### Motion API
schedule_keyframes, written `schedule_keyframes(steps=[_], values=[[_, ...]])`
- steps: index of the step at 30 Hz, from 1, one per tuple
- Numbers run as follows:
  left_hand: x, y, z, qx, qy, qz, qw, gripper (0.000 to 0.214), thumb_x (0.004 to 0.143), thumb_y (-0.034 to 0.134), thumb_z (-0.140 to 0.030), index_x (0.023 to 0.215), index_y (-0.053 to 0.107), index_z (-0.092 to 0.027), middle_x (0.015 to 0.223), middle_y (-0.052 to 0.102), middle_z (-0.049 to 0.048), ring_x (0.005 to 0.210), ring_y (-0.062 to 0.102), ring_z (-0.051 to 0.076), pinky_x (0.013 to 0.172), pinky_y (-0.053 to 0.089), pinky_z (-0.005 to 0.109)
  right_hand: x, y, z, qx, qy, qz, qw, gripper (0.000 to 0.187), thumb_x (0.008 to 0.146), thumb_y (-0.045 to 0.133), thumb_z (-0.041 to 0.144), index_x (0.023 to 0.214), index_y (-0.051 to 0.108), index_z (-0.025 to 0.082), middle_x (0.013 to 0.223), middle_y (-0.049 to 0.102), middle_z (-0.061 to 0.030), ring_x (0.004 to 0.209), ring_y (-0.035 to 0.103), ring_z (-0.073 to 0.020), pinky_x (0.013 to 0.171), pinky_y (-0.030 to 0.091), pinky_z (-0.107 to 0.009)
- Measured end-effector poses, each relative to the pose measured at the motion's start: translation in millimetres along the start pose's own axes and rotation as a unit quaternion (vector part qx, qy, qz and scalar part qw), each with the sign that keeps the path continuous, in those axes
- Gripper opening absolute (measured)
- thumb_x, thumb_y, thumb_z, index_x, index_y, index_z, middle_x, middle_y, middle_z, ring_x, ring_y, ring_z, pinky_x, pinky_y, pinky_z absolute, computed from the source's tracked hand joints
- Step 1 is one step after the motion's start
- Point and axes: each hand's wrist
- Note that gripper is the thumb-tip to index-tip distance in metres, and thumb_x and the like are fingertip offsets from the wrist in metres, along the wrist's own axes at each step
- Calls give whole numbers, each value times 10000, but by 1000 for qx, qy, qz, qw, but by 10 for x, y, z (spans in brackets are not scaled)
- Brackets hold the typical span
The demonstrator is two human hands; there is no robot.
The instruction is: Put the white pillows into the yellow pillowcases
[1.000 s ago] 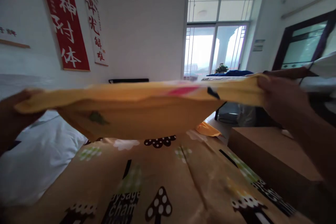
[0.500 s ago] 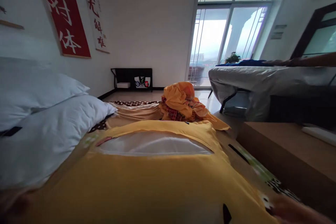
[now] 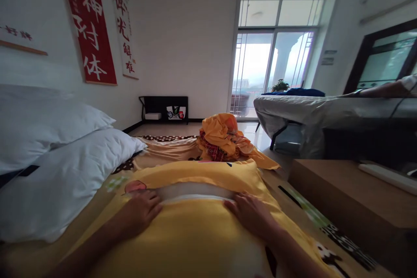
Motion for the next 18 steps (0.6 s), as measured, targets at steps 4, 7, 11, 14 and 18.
schedule_keyframes(steps=[4,7,11,14,18], values=[[-151,22,181,13,-48,50,998,507,971,234,-444,859,657,-187,972,674,98,954,609,259,835,425,401,-175,24,-163,-81,19,51,995,587,975,275,524,806,699,155,832,693,-127,857,645,-272,779,424,-364],[-173,57,254,4,-46,42,998,540,976,213,-452,868,666,-181,979,684,106,979,610,252,865,412,383,-239,-42,-71,-117,-8,70,991,535,984,270,472,931,720,188,779,693,-113,775,649,-256,693,410,-336],[-142,-79,222,-38,-72,18,997,491,976,229,-409,807,640,-198,908,693,74,880,627,215,803,415,334,-182,-281,-6,-83,4,85,993,640,961,254,572,797,712,156,841,695,-145,813,652,-264,702,415,-333],[-69,-315,189,-45,-78,-41,995,302,924,354,-308,785,594,-189,875,664,69,814,609,192,752,421,294,-55,-473,-89,-77,-13,60,995,608,963,255,533,803,695,145,843,690,-149,824,650,-266,711,416,-337],[126,-414,267,29,-83,-81,993,371,727,517,-157,1097,553,-147,1151,586,110,1081,540,223,939,407,301,123,-492,-117,-109,54,-45,992,349,920,376,309,962,678,139,867,695,-167,841,667,-299,688,434,-361]])
Point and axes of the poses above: each hand's wrist, its own x-axis towards the middle knuckle, its own y-axis out of the palm, z = x × y
